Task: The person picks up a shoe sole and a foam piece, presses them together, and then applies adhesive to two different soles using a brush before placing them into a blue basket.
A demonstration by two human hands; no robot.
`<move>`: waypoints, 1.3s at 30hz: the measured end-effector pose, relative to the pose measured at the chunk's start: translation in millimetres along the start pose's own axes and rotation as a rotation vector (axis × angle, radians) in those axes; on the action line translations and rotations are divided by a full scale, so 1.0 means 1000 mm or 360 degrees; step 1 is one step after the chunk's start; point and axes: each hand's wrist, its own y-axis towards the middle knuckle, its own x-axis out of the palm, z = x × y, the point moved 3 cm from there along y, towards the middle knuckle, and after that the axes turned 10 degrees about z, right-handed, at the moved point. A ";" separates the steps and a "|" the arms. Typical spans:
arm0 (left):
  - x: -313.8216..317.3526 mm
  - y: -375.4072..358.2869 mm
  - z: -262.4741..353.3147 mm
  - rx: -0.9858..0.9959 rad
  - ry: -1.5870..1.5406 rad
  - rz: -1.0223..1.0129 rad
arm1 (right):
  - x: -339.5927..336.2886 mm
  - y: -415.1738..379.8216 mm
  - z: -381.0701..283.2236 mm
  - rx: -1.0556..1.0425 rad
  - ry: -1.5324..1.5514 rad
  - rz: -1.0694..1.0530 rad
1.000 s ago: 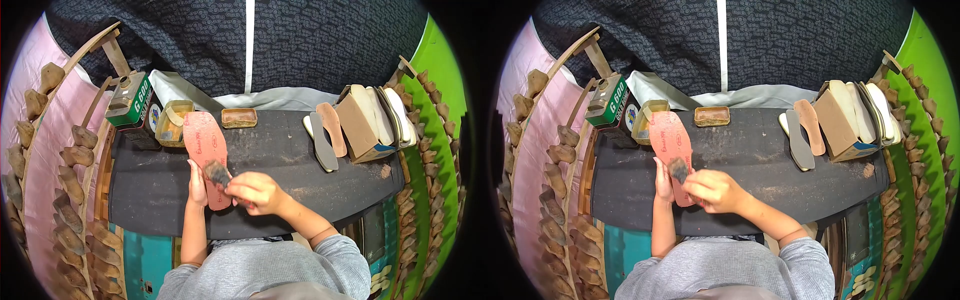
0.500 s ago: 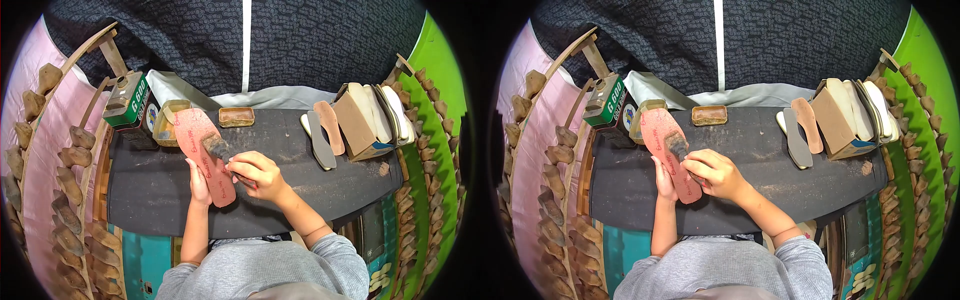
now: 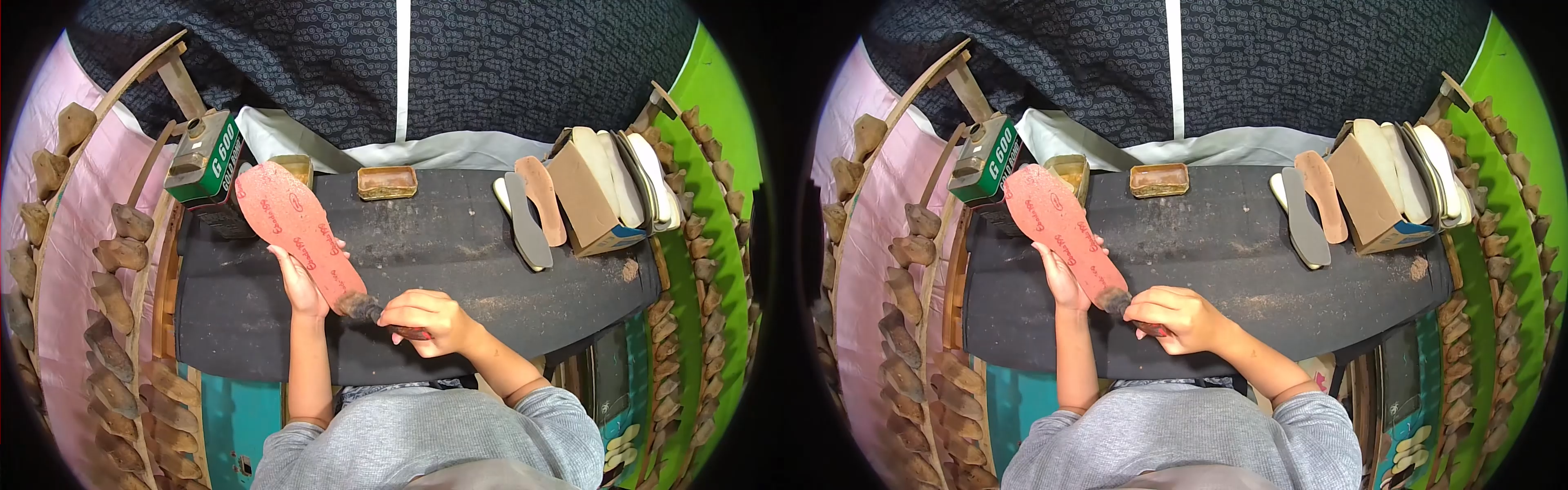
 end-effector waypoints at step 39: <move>0.010 0.002 -0.002 0.0111 -0.0299 -0.0132 | -0.053 -0.011 0.011 0.0461 0.0028 0.0097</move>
